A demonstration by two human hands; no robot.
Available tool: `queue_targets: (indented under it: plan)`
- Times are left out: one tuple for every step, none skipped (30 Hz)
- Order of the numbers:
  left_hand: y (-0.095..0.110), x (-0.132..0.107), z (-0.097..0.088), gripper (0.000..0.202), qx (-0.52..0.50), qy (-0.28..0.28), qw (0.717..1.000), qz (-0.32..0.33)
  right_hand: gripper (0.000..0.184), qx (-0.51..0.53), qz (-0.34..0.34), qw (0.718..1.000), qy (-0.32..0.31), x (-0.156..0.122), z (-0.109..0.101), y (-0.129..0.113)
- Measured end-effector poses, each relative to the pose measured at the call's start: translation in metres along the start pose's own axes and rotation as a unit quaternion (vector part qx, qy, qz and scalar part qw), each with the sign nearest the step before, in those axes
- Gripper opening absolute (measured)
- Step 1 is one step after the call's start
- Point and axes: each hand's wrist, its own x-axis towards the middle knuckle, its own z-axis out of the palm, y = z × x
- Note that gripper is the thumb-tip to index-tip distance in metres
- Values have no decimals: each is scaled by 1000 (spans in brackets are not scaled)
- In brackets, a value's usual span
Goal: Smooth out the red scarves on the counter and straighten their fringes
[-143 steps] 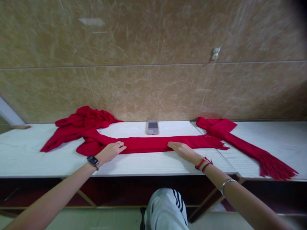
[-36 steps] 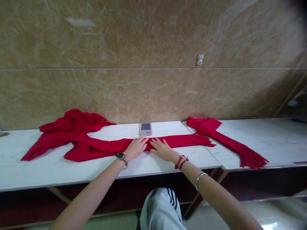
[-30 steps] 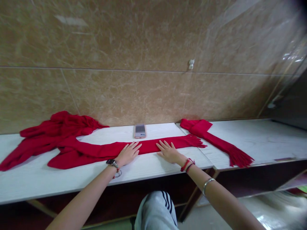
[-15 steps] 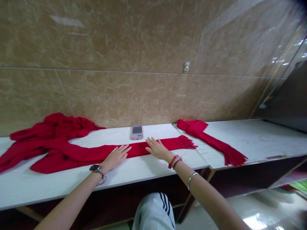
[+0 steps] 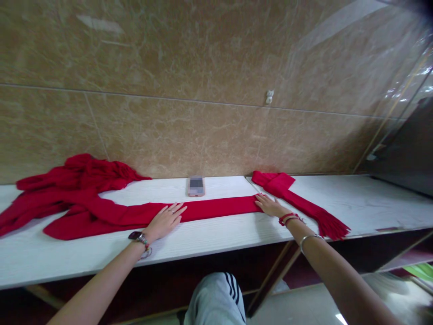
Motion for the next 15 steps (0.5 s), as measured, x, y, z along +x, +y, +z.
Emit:
queue_targets:
  plan:
    - [1,0,-1,45,-1,0,1000,-2,35,10,18,1000,17,4,-3,-6]
    - [2,-1,-2,44,-2,0,1000,-4,37,25,28,999,38,10,-7,-18]
    - [3,-1,-3,44,-5,2,1000,-6,41,45,29,997,62,16,-12,-36]
    - [3,-1,-4,44,-7,5,1000,-8,45,66,5,995,78,23,-18,-57]
    - [4,-1,-4,43,-10,9,1000,-8,48,91,-34,992,83,30,-23,-82]
    - [4,-1,-4,43,-12,13,1000,-8,49,113,-73,987,86,36,-29,-107]
    - [5,-2,-3,43,-14,17,1000,-8,51,128,-116,981,89,41,-34,-133]
    - [6,-2,-3,43,-14,20,1000,-9,51,143,-153,974,91,45,-39,-157]
    - [7,-3,-2,43,-14,23,1000,-11,52,156,-177,968,91,47,-43,-178]
    - [8,-4,-2,42,-14,24,999,-14,51,164,-191,963,92,48,-45,-194]
    - [10,-6,-2,42,-14,26,999,-19,50,170,-196,961,94,49,-47,-207]
    - [11,-8,-2,42,-13,27,999,-25,50,172,-196,960,98,48,-47,-215]
    - [11,-10,-4,42,-11,27,999,-27,49,173,-193,960,103,47,-46,-219]
    - [9,-12,-7,42,-7,28,999,-28,48,172,-191,960,109,47,-45,-220]
    - [6,-16,-10,42,0,30,999,-29,48,171,-190,960,116,46,-43,-218]
